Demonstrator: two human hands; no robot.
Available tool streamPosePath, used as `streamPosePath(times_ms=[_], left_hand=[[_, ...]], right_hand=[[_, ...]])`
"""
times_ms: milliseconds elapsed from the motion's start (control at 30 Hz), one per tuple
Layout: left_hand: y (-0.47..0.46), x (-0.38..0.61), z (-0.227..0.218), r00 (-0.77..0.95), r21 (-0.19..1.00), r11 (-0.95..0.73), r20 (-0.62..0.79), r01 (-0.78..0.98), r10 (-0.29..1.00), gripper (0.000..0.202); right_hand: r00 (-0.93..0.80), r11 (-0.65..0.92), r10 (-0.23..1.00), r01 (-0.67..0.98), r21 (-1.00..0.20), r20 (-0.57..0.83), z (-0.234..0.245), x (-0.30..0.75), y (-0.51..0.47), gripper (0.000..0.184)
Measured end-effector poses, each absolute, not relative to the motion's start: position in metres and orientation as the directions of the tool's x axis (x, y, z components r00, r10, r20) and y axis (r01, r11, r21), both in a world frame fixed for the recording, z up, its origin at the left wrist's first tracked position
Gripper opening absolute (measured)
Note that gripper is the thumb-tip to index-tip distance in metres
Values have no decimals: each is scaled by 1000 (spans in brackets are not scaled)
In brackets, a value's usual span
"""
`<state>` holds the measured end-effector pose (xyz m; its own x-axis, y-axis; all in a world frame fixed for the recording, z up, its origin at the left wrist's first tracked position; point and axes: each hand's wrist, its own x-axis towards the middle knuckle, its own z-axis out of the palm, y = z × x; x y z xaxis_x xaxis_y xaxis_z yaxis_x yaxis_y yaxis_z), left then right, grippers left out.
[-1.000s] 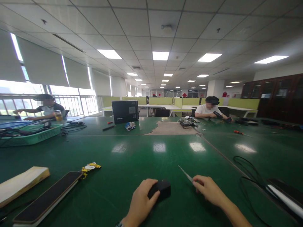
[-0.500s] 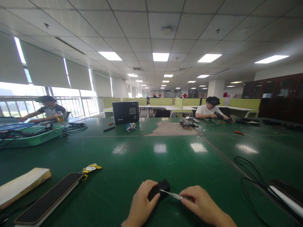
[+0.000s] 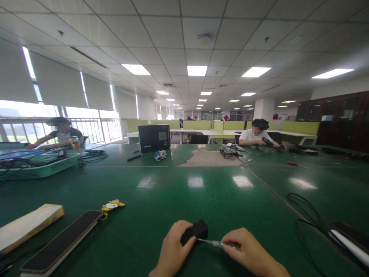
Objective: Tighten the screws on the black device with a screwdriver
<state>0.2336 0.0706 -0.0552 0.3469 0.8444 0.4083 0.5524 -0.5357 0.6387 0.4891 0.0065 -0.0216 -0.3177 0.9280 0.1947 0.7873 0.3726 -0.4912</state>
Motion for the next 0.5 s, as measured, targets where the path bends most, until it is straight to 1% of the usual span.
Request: streamPosePath(times_ms=[500], left_hand=[[69, 234, -54, 353, 654, -530, 396, 540, 848, 19]], right_hand=[[-296, 374, 927, 788, -490, 233, -26, 487, 7, 22]])
